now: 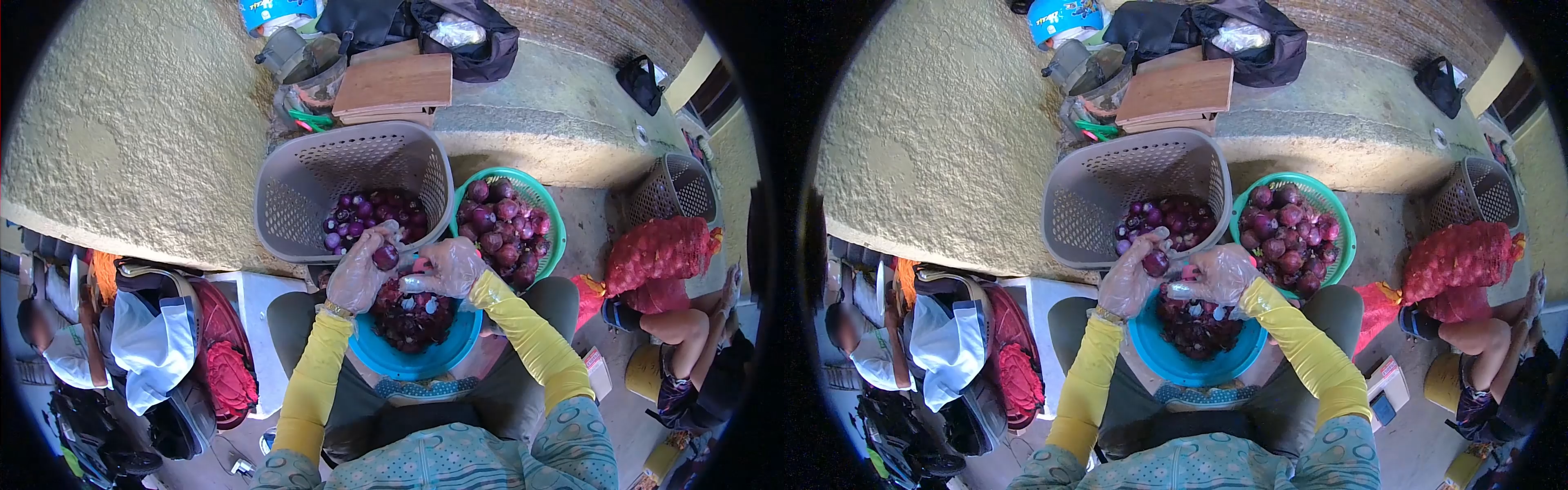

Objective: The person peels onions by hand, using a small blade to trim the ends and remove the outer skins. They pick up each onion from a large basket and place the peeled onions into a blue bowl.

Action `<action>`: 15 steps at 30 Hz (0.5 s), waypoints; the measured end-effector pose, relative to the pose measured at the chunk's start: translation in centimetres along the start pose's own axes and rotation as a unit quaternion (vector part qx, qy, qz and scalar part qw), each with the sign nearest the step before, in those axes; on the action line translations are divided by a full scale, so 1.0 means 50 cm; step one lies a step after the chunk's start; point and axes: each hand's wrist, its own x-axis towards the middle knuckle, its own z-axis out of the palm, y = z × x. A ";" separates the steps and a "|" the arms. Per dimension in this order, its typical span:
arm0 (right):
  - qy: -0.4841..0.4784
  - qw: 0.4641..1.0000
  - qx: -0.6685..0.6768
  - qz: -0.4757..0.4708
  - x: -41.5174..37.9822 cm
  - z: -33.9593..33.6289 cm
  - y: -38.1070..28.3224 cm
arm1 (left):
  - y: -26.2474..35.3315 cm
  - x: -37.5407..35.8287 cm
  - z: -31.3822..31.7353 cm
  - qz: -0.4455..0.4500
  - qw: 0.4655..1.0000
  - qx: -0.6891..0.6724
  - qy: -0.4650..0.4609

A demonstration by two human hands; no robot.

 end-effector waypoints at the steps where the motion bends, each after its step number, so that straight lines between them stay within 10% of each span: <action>1: 0.045 0.998 -0.040 -0.011 0.001 0.002 0.003 | 0.001 -0.005 0.006 0.000 1.000 0.000 0.000; 15: 0.109 0.990 -0.085 -0.030 0.007 0.021 0.020 | -0.028 -0.008 0.017 -0.010 0.997 0.065 -0.030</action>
